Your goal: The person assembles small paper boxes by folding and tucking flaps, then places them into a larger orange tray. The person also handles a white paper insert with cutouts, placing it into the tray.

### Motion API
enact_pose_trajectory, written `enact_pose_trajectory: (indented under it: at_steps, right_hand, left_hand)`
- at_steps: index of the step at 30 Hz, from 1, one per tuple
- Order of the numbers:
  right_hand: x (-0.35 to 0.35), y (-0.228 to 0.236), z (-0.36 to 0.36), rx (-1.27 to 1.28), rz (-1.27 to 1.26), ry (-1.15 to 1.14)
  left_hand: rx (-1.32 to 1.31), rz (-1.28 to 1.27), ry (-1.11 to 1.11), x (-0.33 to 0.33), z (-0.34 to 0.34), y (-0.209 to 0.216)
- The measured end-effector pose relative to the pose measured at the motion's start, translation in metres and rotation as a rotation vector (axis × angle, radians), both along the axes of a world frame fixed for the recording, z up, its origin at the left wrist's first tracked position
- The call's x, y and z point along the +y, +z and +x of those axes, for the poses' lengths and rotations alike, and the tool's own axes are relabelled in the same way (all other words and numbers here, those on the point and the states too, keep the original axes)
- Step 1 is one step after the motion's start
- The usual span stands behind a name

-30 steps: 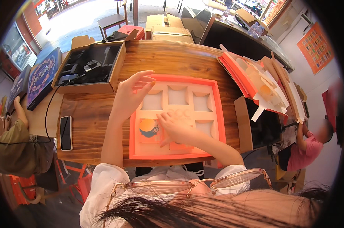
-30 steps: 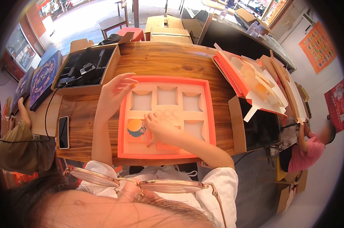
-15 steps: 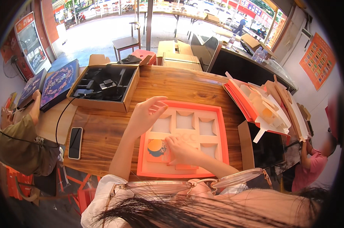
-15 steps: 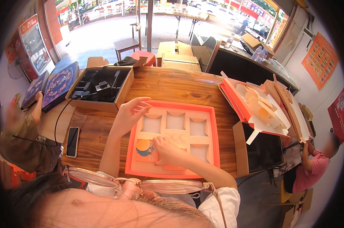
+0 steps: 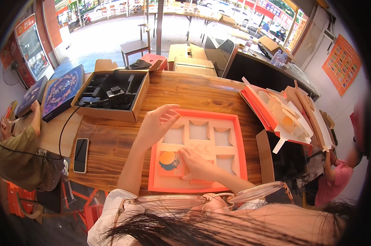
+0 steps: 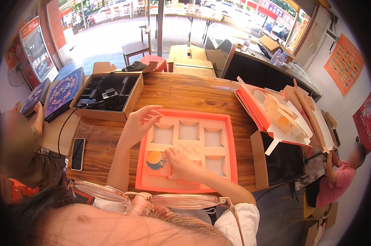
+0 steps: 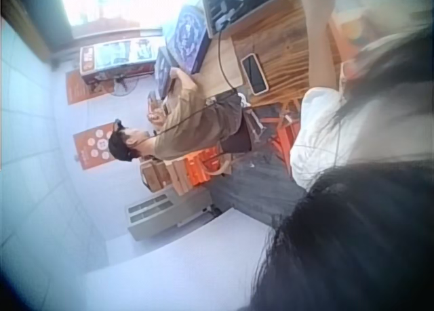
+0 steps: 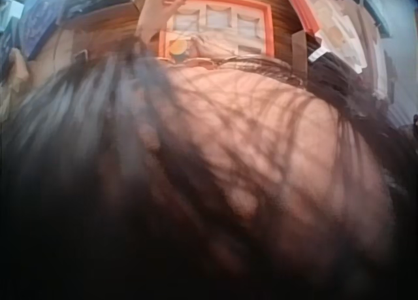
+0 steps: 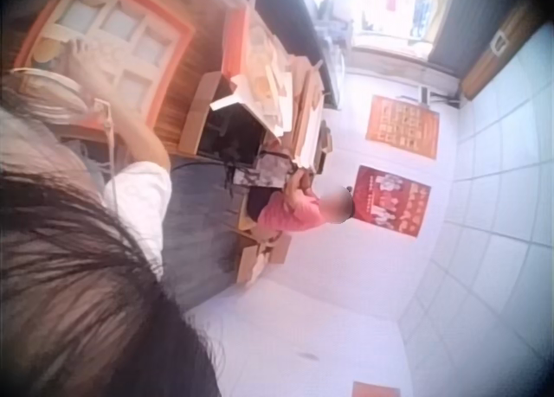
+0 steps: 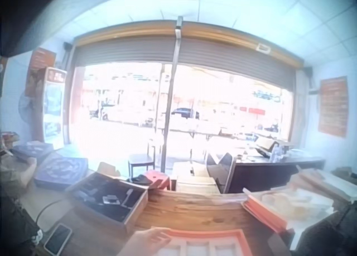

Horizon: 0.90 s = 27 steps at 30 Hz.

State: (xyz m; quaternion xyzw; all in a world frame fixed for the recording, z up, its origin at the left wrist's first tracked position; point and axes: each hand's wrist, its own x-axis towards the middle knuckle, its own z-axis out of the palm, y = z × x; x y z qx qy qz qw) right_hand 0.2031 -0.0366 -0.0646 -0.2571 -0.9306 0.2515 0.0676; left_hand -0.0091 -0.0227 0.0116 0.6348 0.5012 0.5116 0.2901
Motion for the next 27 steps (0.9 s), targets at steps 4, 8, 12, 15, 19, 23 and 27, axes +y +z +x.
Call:
enact_pose_trajectory:
  at_steps: [4, 8, 12, 15, 19, 23, 27]
  right_hand:
    - [0.004, 0.005, 0.004, 0.017, -0.05, 0.008]
    - [0.006, 0.019, 0.005, -0.075, 0.002, 0.019]
    - [0.006, 0.018, 0.009, -0.037, -0.063, -0.002]
    - [0.007, 0.025, 0.005, -0.09, -0.151, -0.037]
    - [0.011, 0.019, 0.008, -0.055, -0.143, -0.016]
    - [0.013, 0.004, 0.012, 0.05, -0.09, 0.005]
    - [0.018, 0.017, 0.01, -0.069, -0.247, -0.105]
  left_hand:
    - [0.032, -0.003, -0.001, -0.001, 0.001, 0.002]
    - [0.025, -0.027, 0.001, -0.001, 0.001, 0.003]
    - [-0.001, -0.018, -0.005, -0.001, 0.0, 0.001]
    - [-0.026, -0.027, -0.005, 0.0, -0.001, -0.001]
    - [-0.041, -0.041, -0.01, -0.002, 0.0, 0.001]
    - [-0.037, -0.032, -0.018, -0.002, 0.001, 0.002]
    - [-0.017, -0.032, -0.025, -0.003, -0.001, 0.003]
